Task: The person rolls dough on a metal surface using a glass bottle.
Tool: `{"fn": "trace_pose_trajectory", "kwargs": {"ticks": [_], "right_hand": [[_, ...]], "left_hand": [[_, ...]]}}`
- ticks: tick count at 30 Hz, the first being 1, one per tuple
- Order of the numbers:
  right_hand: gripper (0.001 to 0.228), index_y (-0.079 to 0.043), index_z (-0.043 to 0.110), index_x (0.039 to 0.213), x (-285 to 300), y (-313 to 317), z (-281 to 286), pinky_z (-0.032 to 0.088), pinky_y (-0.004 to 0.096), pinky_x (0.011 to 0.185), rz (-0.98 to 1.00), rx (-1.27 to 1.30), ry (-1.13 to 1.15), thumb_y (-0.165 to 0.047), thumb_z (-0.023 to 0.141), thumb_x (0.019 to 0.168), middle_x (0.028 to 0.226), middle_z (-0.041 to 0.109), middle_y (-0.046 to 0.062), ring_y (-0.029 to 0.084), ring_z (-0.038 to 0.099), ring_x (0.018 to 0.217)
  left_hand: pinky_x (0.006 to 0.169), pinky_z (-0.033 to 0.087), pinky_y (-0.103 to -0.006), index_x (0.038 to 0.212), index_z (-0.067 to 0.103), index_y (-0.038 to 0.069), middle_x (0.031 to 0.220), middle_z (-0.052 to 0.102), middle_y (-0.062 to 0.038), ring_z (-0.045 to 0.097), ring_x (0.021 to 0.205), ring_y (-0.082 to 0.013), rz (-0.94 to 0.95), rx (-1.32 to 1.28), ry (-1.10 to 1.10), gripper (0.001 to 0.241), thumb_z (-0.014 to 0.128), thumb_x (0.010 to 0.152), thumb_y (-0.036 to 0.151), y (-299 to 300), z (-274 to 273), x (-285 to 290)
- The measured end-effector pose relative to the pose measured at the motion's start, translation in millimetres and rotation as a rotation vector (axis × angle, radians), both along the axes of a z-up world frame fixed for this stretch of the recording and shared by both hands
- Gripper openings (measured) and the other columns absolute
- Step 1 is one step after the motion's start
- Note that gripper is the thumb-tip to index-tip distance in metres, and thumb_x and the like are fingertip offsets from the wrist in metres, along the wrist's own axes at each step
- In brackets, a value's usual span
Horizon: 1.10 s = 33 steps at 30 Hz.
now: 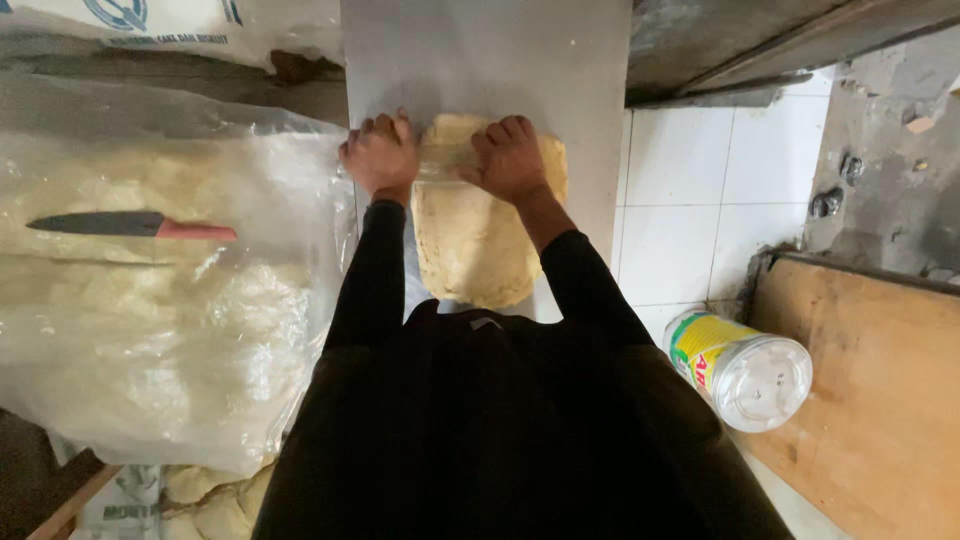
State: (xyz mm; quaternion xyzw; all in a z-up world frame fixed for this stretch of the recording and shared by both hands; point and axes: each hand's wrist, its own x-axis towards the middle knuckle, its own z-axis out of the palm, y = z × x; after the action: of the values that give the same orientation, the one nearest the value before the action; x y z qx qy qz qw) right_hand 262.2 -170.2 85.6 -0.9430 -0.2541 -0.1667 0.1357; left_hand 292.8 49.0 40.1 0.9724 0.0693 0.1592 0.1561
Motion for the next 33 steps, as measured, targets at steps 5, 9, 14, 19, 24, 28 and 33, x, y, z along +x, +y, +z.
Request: {"fn": "trace_pose_trajectory", "kwargs": {"ticks": [5, 9, 14, 19, 24, 28, 33], "right_hand": [[0.071, -0.010, 0.062, 0.113, -73.0, -6.0, 5.4, 0.046, 0.046, 0.087, 0.028, -0.102, 0.204, -0.055, 0.087, 0.064, 0.097, 0.064, 0.010, 0.032, 0.062, 0.091], [0.075, -0.009, 0.061, 0.117, -137.4, -36.8, 2.4, 0.046, 0.048, 0.090, 0.004, -0.113, 0.240, -0.053, 0.090, 0.063, 0.094, 0.062, 0.011, 0.033, 0.062, 0.090], [0.085, -0.008, 0.057, 0.136, -222.7, -72.4, -1.2, 0.042, 0.054, 0.100, -0.327, -0.203, 0.091, -0.058, 0.079, 0.071, 0.123, 0.066, 0.017, 0.035, 0.059, 0.115], [0.067, -0.007, 0.059, 0.139, -222.0, -65.7, -22.9, 0.038, 0.057, 0.110, -0.460, -0.095, -0.009, -0.053, 0.062, 0.091, 0.129, 0.064, 0.017, 0.036, 0.055, 0.124], [0.026, -0.013, 0.073, 0.109, -154.2, -78.1, -30.0, 0.042, 0.052, 0.104, -0.529, 0.103, -0.013, -0.030, 0.056, 0.100, 0.109, 0.070, 0.006, 0.029, 0.061, 0.105], [0.024, -0.011, 0.073, 0.097, -106.4, -85.1, -16.8, 0.042, 0.048, 0.090, -0.447, 0.142, -0.120, -0.031, 0.061, 0.092, 0.096, 0.069, 0.007, 0.029, 0.061, 0.091], [0.023, -0.010, 0.069, 0.087, -63.3, -94.4, -15.3, 0.044, 0.048, 0.082, -0.420, 0.123, -0.043, -0.032, 0.065, 0.087, 0.086, 0.064, 0.009, 0.032, 0.059, 0.084]], "left_hand": [[0.093, 0.043, -0.0518, 0.097, 0.068, 0.012, 0.096, 0.065, -0.009, 0.063, 0.092, -0.0323, -0.367, 0.132, -0.148, 0.039, 0.065, 0.089, 0.051, 24.0, 21.6, -113.0], [0.092, 0.043, -0.0507, 0.116, 0.064, 0.010, 0.109, 0.062, -0.012, 0.059, 0.102, -0.0346, -0.618, -0.029, 0.050, 0.050, 0.068, 0.093, 0.054, 23.7, 16.8, -151.3], [0.108, 0.040, -0.0524, 0.128, 0.061, 0.009, 0.125, 0.059, -0.015, 0.054, 0.118, -0.0365, -0.682, -0.103, -0.094, 0.044, 0.068, 0.096, 0.037, -39.1, 7.8, -209.6], [0.106, 0.039, -0.0532, 0.120, 0.064, 0.010, 0.121, 0.059, -0.010, 0.055, 0.116, -0.0341, -0.577, -0.198, -0.080, 0.035, 0.072, 0.092, 0.030, -57.8, -2.9, -195.7], [0.092, 0.041, -0.0475, 0.101, 0.067, 0.016, 0.111, 0.065, 0.000, 0.059, 0.107, -0.0249, -0.463, -0.158, -0.151, 0.013, 0.070, 0.095, 0.027, -81.9, -11.7, -146.9], [0.082, 0.041, -0.0448, 0.095, 0.068, 0.014, 0.098, 0.065, -0.001, 0.061, 0.094, -0.0255, -0.450, -0.100, -0.172, 0.013, 0.067, 0.094, 0.027, -87.4, -1.6, -109.3], [0.068, 0.044, -0.0430, 0.081, 0.067, 0.013, 0.083, 0.063, -0.002, 0.062, 0.077, -0.0260, -0.416, -0.117, -0.156, 0.016, 0.065, 0.094, 0.022, -91.9, 7.3, -62.3]]}}
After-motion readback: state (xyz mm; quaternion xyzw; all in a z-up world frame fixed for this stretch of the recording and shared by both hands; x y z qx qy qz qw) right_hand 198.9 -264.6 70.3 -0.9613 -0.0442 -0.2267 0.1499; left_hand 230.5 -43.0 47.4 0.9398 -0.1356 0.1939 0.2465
